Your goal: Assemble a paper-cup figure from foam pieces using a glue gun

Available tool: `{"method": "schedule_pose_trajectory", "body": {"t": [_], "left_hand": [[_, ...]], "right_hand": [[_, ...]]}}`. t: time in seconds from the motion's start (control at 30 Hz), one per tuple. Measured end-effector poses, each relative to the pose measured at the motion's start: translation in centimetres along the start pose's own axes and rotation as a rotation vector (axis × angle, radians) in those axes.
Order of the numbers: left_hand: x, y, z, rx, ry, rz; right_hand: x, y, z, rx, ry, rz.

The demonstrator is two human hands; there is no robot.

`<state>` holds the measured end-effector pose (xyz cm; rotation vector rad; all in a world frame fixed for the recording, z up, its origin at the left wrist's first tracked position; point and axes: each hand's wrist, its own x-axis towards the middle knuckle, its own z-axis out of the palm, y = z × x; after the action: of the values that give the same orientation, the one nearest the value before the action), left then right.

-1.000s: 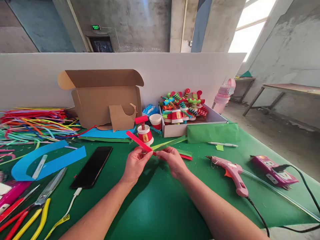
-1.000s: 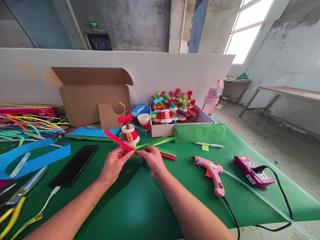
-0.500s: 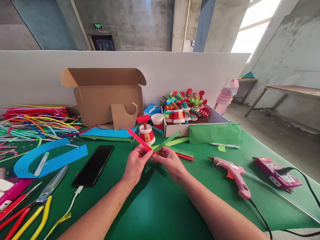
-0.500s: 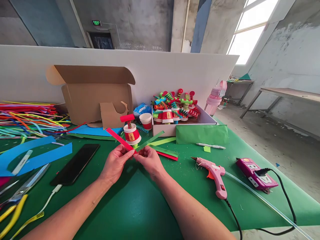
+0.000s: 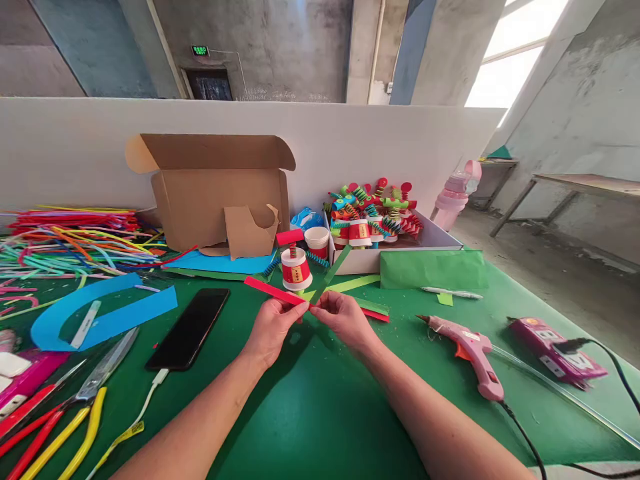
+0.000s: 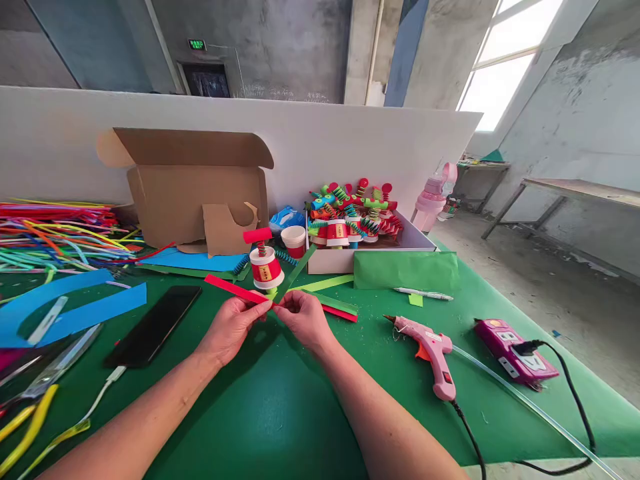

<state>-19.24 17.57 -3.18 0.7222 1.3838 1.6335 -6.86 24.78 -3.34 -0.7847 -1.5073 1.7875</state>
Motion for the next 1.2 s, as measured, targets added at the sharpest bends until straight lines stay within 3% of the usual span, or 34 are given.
{"method": "schedule_pose_trajectory", "body": {"t": [0.6, 0.77, 0.97, 1.2], "left_hand": [[0.4, -1.2, 0.3, -0.107, 0.040, 0.073], [-0.5, 0.4, 1.5, -0.117, 0.096, 0.128], [-5.8, 2.8, 1.8, -0.166, 0.131, 0.237], [-14.3, 0.5, 1.5, -0.233, 0.209, 0.266]], "right_hand": [[0.2, 0.9, 0.7, 0.084, 0.106, -0.074], [-0.7, -0.5, 1.6, 0.227, 0.139, -0.126], [-5.5, -2.6, 3.8, 0.370, 0.014, -0.188], [-13.2, -1.5, 5.5, 0.383, 0.065, -0.117]]}}
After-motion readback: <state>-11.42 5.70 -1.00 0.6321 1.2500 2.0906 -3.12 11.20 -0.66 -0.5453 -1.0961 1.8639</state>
